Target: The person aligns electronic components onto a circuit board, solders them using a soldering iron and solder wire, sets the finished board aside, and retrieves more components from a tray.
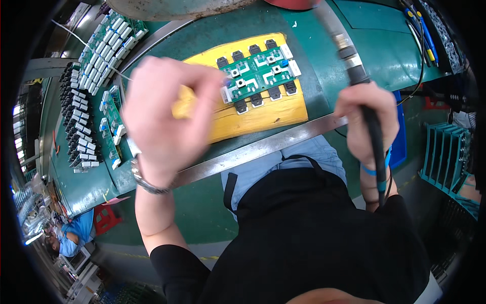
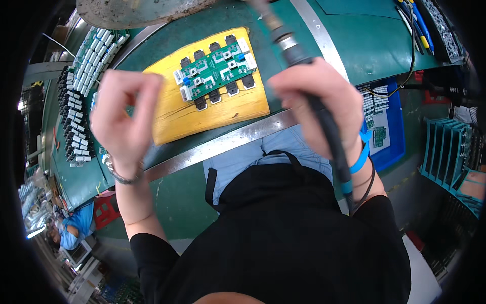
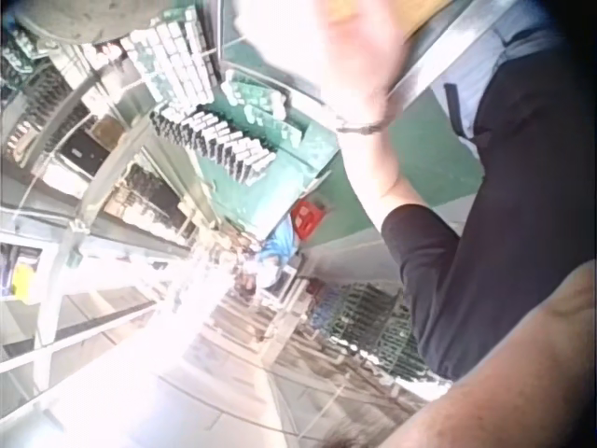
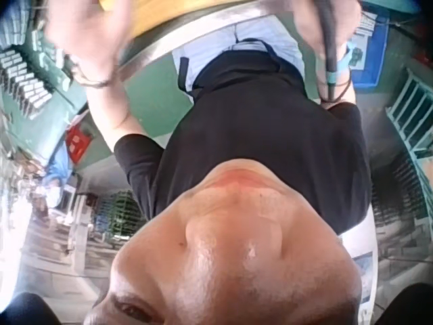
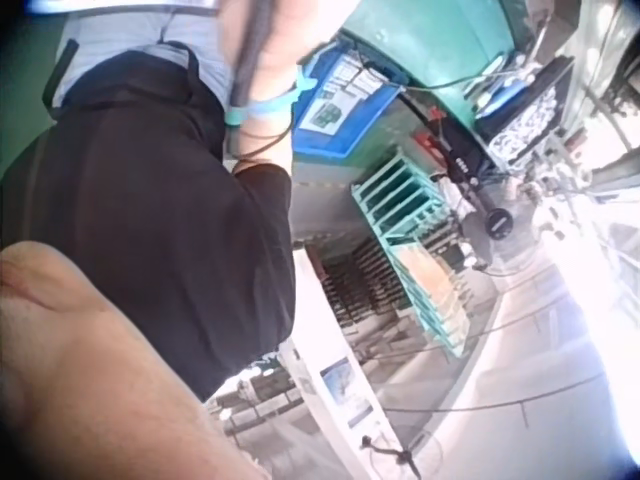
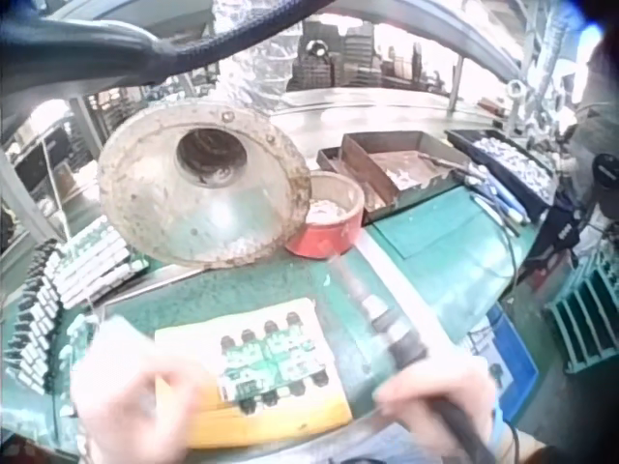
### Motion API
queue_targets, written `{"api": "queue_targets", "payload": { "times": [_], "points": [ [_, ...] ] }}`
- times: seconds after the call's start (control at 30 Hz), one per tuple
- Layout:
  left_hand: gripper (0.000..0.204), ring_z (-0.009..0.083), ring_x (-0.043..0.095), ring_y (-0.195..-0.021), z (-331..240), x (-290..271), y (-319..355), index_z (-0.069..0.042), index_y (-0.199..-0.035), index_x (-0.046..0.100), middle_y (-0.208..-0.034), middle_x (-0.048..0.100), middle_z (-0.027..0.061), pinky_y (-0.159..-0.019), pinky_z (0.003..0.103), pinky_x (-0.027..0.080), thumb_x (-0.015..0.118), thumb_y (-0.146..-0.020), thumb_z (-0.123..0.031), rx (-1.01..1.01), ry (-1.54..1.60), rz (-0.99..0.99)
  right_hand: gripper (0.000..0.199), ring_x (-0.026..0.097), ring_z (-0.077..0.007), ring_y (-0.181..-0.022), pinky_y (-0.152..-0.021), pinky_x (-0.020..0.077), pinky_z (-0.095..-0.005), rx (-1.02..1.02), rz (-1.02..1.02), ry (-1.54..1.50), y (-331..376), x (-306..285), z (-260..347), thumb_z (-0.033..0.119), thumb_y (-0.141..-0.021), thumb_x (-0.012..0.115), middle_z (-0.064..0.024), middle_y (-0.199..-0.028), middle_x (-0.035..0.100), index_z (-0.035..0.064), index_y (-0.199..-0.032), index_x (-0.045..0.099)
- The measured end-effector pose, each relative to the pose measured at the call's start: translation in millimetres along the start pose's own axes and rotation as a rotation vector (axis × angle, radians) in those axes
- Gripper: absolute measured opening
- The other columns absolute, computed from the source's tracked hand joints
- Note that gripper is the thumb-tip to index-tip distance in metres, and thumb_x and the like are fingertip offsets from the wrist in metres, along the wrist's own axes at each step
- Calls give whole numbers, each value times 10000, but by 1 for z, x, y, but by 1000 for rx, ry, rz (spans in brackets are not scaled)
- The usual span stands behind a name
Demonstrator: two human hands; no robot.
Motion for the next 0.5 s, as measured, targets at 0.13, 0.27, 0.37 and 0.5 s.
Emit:
{"api": "queue_targets", "payload": {
  "times": [0.13, 0.27, 0.37, 0.5],
  "points": [
    [58, 136, 499, -613, 25, 4, 2, -51, -778, 700, -695, 622, 13, -554, 264, 372, 755, -778, -34, -59, 108, 74, 363, 447, -67, -602, -544, 349, -219, 20, -121, -135, -1, -31, -14, 301, -1008, 553, -13, -725, 512, -15, -1185, 582],
    [53, 124, 498, -626, 33, 22, 14, -49, -816, 705, -719, 630, 10, -548, 256, 371, 746, -789, -30, -143, 199, 133, 458, 461, -99, -654, -562, 339, -243, 100, -114, -374, -2, -38, -24, 354, -990, 573, -63, -795, 537, -47, -1211, 574],
    [68, 128, 515, -637, 40, 22, 20, -58, -886, 710, -774, 651, 28, -562, 258, 384, 687, -839, -14, -266, 259, 88, 367, 505, -79, -736, -608, 382, -217, 169, -194, -249, 3, -43, -26, 181, -953, 630, -55, -867, 573, -44, -1233, 556],
    [233, 243, 557, -697, 3, 30, 12, -105, -894, 712, -767, 599, 42, -651, 338, 405, 598, -772, 58, 115, 143, 191, 333, 509, -60, -654, -586, 402, -194, 279, -329, -90, 6, -45, -41, 65, -916, 664, -54, -836, 601, -22, -1217, 550]
  ]
}}
Point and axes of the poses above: each hand's wrist, its own y-axis away from the middle knuckle, its own x-axis out of the palm, z = x × y, the point moved 10 cm from there along -y, towards the middle knuckle
